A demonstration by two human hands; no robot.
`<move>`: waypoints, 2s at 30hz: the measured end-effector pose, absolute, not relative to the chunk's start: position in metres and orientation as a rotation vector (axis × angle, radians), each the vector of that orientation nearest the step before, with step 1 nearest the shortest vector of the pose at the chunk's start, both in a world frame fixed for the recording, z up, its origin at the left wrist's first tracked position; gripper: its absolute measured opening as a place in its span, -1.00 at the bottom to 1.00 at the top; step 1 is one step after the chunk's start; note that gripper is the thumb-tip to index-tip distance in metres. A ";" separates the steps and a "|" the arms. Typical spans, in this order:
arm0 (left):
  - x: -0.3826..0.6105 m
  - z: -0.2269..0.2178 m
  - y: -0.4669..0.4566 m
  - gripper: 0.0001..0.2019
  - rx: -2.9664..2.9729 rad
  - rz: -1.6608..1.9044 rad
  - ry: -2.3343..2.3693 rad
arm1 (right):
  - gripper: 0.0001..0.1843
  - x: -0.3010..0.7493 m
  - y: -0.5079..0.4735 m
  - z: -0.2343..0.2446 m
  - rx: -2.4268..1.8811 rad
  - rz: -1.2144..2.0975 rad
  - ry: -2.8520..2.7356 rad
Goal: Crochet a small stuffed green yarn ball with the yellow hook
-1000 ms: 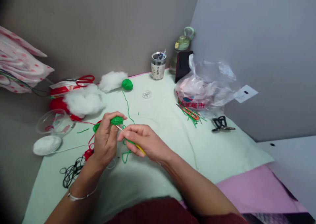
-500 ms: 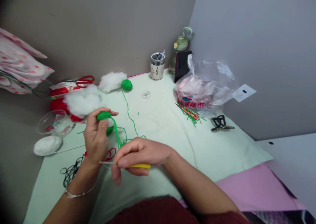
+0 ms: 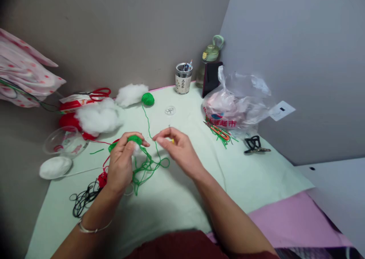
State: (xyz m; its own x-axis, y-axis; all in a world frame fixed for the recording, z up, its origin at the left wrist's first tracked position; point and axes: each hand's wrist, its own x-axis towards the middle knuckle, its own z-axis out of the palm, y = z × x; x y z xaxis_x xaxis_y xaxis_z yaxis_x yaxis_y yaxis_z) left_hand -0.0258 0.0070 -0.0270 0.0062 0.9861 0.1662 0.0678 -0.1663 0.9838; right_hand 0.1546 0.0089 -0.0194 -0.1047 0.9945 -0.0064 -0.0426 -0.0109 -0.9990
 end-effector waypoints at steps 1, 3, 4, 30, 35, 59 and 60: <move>-0.024 -0.028 0.006 -0.84 1.416 1.298 1.201 | -0.67 0.148 0.006 -0.019 -1.108 1.371 -1.261; -0.021 -0.030 0.006 -0.84 1.483 1.315 1.254 | -0.64 0.138 0.002 -0.019 -1.109 1.423 -1.244; -0.020 -0.031 0.006 -0.83 1.510 1.322 1.271 | -0.62 0.135 0.001 -0.019 -1.112 1.443 -1.227; 0.001 -0.043 0.003 -0.71 0.979 1.204 0.837 | -0.45 0.127 0.004 -0.029 -0.987 1.765 -0.692; 0.006 -0.041 0.001 -0.66 0.859 1.173 0.879 | -0.42 0.122 0.001 -0.035 -1.050 1.680 -0.729; -0.019 -0.042 0.008 -0.69 1.355 1.220 1.093 | -0.65 0.147 -0.003 -0.017 -0.995 1.682 -1.374; -0.018 -0.043 0.007 -0.67 1.358 1.213 1.092 | -0.66 0.146 -0.003 -0.018 -0.984 1.717 -1.353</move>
State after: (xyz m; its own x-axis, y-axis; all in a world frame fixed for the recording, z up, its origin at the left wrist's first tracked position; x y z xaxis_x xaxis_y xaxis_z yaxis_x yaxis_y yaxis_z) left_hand -0.0184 0.0074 -0.0427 0.0987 0.9879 0.1196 0.0151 -0.1217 0.9925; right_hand 0.1463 -0.0026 -0.0176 -0.4432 0.8873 -0.1276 -0.0831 -0.1824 -0.9797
